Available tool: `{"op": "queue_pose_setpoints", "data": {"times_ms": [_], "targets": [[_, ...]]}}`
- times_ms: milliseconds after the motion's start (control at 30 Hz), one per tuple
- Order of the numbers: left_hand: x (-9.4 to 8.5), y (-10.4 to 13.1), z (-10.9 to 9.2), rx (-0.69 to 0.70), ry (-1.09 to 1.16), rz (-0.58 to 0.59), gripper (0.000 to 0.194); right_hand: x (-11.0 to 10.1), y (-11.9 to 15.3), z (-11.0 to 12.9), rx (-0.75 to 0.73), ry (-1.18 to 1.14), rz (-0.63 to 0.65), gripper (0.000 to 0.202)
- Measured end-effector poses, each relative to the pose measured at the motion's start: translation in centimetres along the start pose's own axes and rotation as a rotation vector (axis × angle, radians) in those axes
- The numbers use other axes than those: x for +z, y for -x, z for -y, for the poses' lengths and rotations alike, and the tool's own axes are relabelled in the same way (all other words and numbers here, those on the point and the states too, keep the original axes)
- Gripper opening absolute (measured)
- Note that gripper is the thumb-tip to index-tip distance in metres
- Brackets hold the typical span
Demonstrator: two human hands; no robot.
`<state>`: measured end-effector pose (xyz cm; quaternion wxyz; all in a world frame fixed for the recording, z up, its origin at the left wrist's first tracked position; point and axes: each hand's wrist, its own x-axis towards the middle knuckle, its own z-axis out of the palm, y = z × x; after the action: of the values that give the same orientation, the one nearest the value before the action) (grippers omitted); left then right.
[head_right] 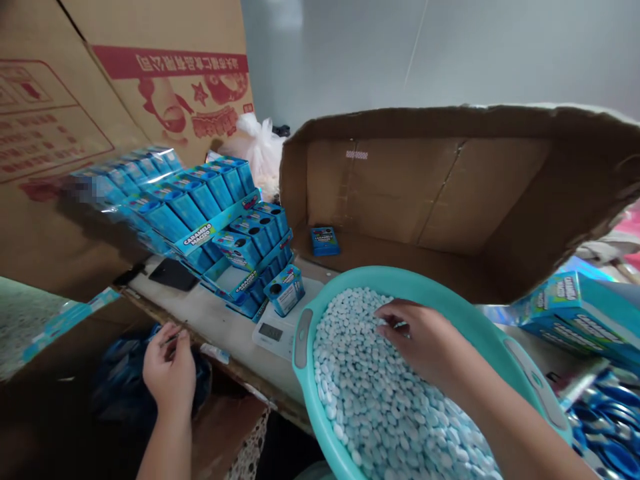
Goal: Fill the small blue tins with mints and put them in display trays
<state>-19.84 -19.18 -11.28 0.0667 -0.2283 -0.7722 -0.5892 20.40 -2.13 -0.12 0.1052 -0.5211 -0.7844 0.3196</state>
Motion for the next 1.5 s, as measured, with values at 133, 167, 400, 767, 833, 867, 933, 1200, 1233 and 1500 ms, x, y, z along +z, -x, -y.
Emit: {"op": "queue_pose_setpoints", "data": {"times_ms": [133,167,400,767,833,867,933,1200,1233,1500], "targets": [[2.1,-1.2,-2.2,0.042,0.166,-0.204,0.046,-0.1,0.0,0.5,0.013,-0.049,-0.026,0.031],[2.4,-1.0,-2.7,0.073,0.200,-0.261,0.044,-0.1,0.0,0.6,0.013,-0.045,-0.037,0.032],[2.1,3.6,-7.8,0.511,0.100,-0.150,0.013,-0.3,0.0,0.3,0.001,0.010,-0.064,0.029],[7.2,4.2,-14.2,0.747,-0.324,0.653,0.021,0.5,0.9,-0.2,-0.150,0.110,0.032,0.030],[7.2,3.9,-14.0,0.723,-0.340,0.618,0.012,0.7,1.2,-0.5,-0.152,0.128,0.064,0.033],[7.1,3.8,-14.1,0.742,-0.360,0.620,0.007,0.8,1.4,-0.7,-0.153,0.134,0.075,0.034],[6.4,3.8,-14.6,0.817,-0.394,0.652,0.004,1.1,1.8,-1.1,-0.156,0.144,0.085,0.037],[2.1,0.0,-18.0,0.871,-0.309,0.258,0.023,0.8,2.1,-1.1,-0.146,0.175,0.135,0.052],[2.2,-1.0,-18.2,0.882,-0.315,0.190,0.025,0.7,2.0,-1.0,-0.136,0.180,0.140,0.053],[7.9,-4.6,-15.5,0.802,-0.361,0.156,0.035,1.4,1.1,-1.0,-0.130,0.181,0.091,0.052]]}}
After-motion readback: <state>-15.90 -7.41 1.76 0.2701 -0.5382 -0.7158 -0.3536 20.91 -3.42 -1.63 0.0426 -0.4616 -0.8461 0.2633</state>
